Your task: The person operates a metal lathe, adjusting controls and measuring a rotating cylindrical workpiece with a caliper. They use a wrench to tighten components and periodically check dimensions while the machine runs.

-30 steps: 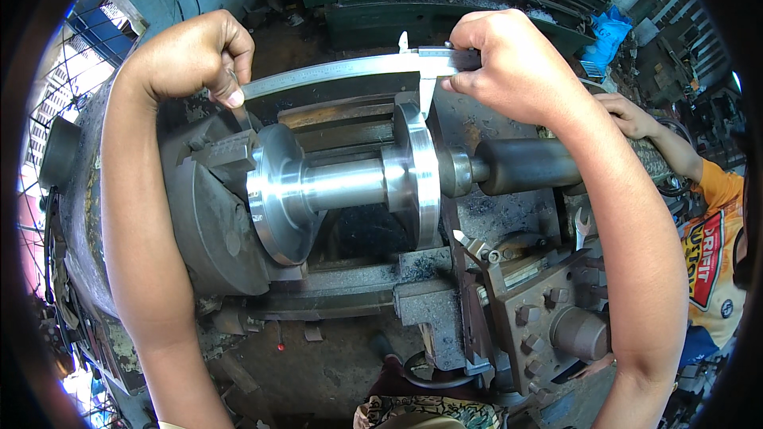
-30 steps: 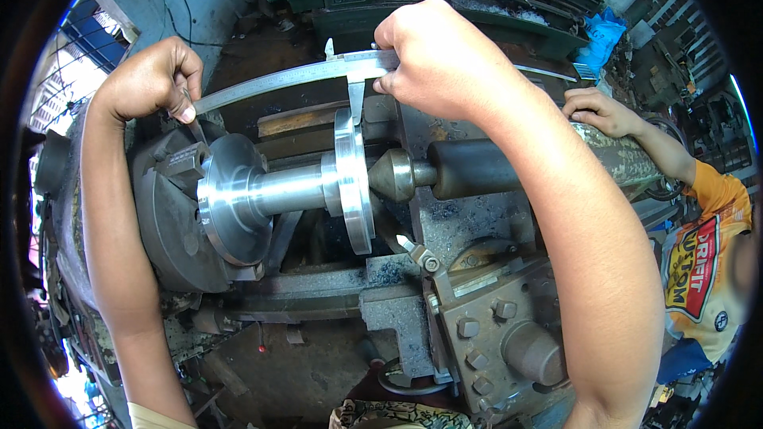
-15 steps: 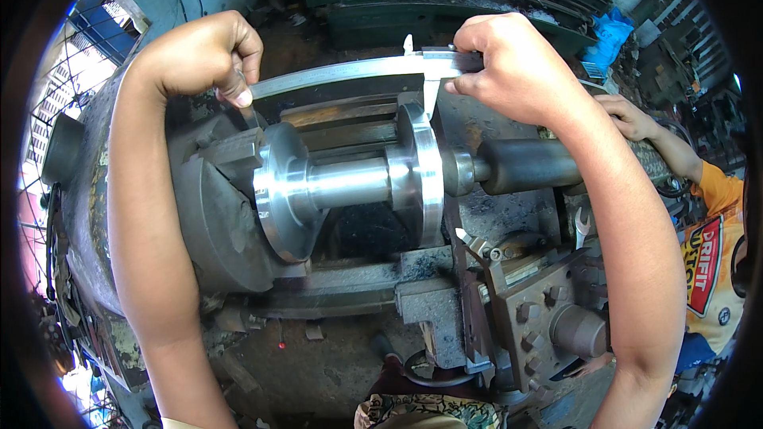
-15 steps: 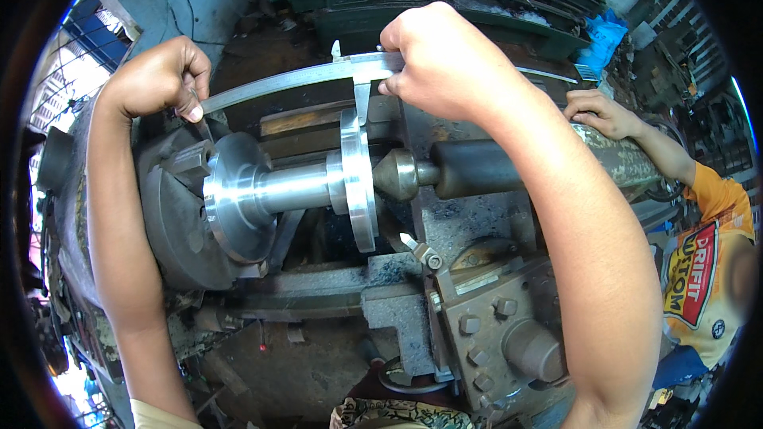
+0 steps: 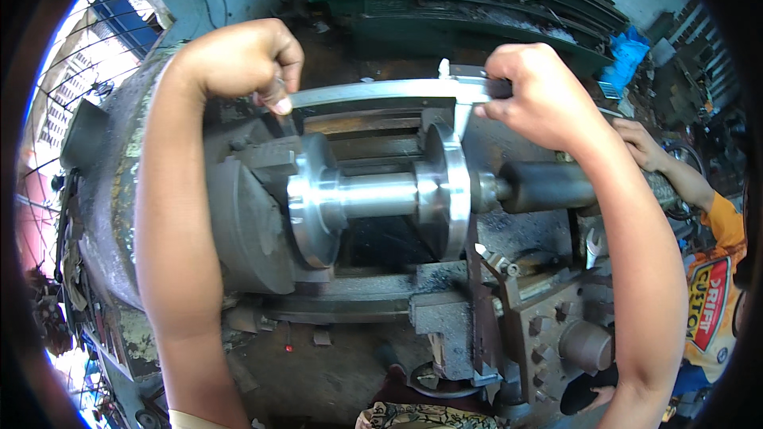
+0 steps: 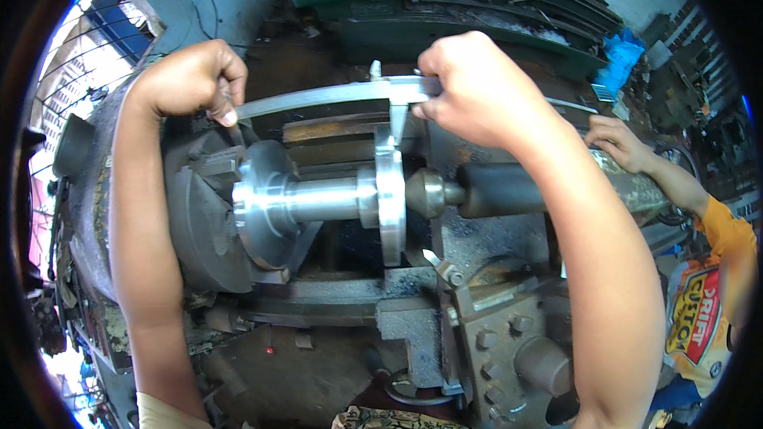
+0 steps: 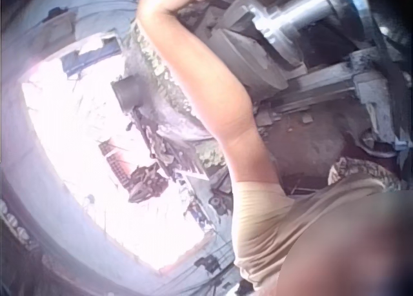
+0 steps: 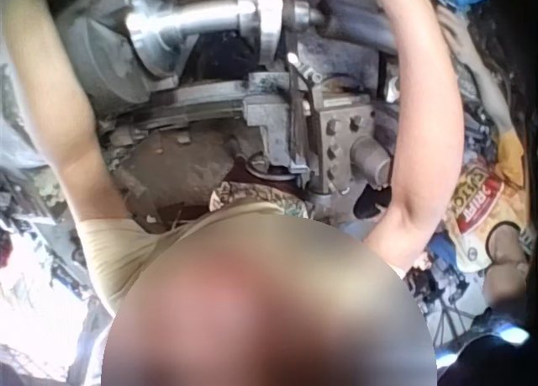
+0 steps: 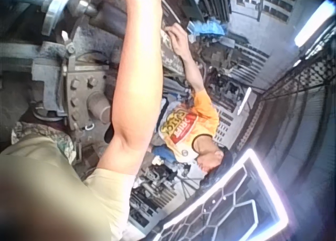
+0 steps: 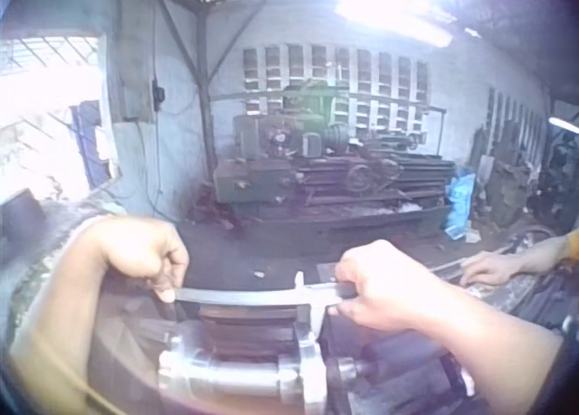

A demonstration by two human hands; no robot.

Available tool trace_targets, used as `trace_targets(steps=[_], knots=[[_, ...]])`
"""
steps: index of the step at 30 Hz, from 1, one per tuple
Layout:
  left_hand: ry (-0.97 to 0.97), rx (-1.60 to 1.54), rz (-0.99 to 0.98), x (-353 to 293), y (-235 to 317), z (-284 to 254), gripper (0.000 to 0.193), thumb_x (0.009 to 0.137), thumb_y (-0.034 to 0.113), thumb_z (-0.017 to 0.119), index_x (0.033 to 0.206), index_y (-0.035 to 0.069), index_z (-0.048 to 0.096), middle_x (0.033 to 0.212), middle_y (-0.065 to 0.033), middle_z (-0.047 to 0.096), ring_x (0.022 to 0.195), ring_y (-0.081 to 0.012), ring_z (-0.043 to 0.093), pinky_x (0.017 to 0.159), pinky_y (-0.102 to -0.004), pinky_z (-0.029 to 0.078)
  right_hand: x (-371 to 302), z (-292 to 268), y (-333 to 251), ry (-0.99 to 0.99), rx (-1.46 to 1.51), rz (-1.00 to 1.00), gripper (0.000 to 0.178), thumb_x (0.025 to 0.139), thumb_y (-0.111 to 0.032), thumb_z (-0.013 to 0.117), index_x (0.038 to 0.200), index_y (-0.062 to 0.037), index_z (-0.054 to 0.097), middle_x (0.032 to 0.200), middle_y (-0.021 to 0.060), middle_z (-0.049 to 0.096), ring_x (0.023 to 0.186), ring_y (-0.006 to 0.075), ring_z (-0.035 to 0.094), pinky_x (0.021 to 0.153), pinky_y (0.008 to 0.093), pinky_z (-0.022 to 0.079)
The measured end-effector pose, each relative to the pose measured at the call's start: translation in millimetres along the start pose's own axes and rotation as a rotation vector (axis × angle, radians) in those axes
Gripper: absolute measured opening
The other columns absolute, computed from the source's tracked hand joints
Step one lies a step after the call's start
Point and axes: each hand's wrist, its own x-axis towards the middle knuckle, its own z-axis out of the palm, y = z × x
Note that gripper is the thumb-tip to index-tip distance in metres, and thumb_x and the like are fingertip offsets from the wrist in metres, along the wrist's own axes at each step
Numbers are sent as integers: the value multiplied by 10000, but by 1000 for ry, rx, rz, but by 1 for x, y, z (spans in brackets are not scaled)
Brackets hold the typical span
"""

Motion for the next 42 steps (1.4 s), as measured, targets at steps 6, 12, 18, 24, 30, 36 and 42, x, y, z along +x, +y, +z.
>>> trace_targets(steps=[6,12,18,24,30,36,42], knots=[[62,43,21,-3,-1,-1,212,616,-23,807,800,-41,704,616,-49,630,559,-122,576,577,-295,479,-1,-5,-6,27,-30,39,255,702,-91,821,854,70,695,829,203,662,794,353,669,732,404,536],[49,30,-1,-1,1,0,209,611,-17,812,790,-38,706,633,-66,648,564,-134,594,572,-299,481,0,1,-1,67,11,-9,260,664,-80,807,790,78,644,758,164,609,711,316,614,656,395,481],[50,41,4,1,0,3,217,600,-27,817,784,-43,703,650,-84,667,582,-143,630,554,-303,485,0,4,-1,80,-25,-26,257,669,-94,809,798,72,662,768,166,626,725,319,633,670,400,495],[69,35,-6,-1,0,3,205,598,-32,807,773,-51,701,621,-68,647,564,-125,610,551,-292,477,-1,-2,-6,-5,-35,55,230,730,-87,793,906,48,729,848,219,694,811,348,698,756,388,552],[96,19,-11,-2,0,4,208,589,-45,798,770,-60,699,604,-66,636,541,-122,592,544,-287,472,0,0,-5,17,-23,49,217,739,-95,796,898,39,736,828,214,697,803,341,703,752,393,554],[84,14,-7,-3,1,3,209,582,-51,794,765,-65,693,607,-63,635,548,-120,599,545,-278,469,-1,2,-3,7,-30,57,219,749,-121,809,880,37,733,790,204,690,786,339,700,748,395,554],[44,85,3,-2,1,-1,208,615,10,812,796,-36,722,686,-104,704,603,-173,642,576,-323,505,-1,2,-1,5,-28,43,212,750,-121,808,868,37,730,793,208,690,783,344,698,745,397,554]])
